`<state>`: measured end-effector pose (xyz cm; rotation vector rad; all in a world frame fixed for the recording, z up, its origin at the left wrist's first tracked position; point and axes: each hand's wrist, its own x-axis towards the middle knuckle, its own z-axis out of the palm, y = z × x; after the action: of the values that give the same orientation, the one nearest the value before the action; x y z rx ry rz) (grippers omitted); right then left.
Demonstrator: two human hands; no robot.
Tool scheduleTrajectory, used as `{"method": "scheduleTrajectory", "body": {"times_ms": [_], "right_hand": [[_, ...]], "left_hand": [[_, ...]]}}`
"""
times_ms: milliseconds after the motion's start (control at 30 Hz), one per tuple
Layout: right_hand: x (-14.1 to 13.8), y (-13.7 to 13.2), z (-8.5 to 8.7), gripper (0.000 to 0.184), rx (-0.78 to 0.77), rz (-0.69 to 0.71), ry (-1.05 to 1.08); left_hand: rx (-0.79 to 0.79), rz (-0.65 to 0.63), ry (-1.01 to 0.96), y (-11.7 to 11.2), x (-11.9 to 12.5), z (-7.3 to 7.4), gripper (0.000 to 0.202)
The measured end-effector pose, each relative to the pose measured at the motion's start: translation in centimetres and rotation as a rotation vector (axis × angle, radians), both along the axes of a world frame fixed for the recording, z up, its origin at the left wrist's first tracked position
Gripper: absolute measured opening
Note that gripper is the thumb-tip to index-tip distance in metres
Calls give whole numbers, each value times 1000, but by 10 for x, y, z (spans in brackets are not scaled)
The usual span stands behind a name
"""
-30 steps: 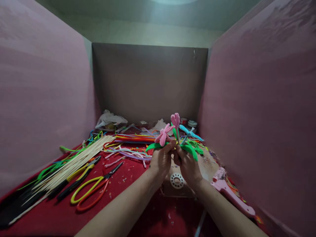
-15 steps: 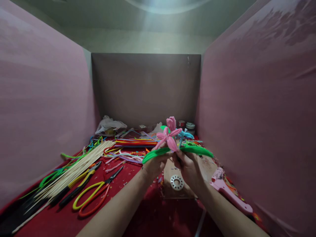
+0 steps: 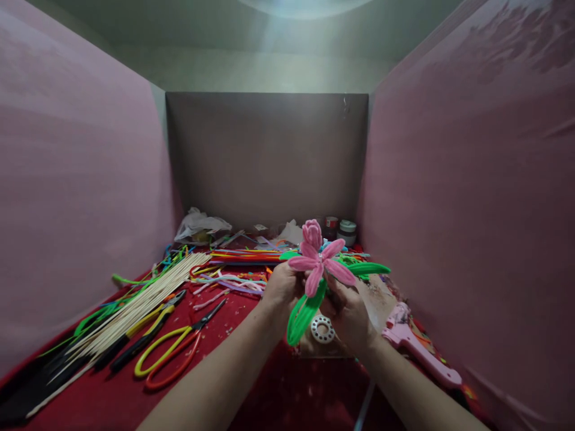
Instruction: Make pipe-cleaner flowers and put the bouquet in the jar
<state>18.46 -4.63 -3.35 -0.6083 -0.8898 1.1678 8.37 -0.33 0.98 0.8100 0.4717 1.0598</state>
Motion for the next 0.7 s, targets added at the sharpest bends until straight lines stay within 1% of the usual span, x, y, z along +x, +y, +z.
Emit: {"method": "scheduleTrajectory", "body": {"times_ms": [100, 233, 267, 333, 400, 467, 533, 600, 700], "right_hand": [[0, -3, 1, 22, 10, -62, -28], [-1, -2, 3, 23, 0, -65, -8], [-1, -1, 2, 25, -8, -55, 1], [-1, 1, 0, 26, -17, -40, 26], [1, 3, -2, 26, -9, -9, 57], [2, 5, -4, 25, 2, 32, 86], [4, 6, -6, 26, 4, 66, 103], [5, 6, -7, 28, -6, 74, 107], [5, 7, -8, 29, -20, 79, 113]], "left_hand": [[-109, 0, -34, 1, 4, -5, 10], [-232, -3, -125, 3, 7, -8, 14], [-238, -1, -146, 4, 7, -8, 14], [-199, 3, -164, 3, 4, -6, 14], [-154, -11, -115, -2, 0, -3, 17], [-95, -46, 20, -10, -5, -1, 20], [38, -30, 162, -19, -9, 1, 23], [218, 73, 260, -25, -13, 0, 24], [502, 287, 379, -27, -18, -2, 22]]}}
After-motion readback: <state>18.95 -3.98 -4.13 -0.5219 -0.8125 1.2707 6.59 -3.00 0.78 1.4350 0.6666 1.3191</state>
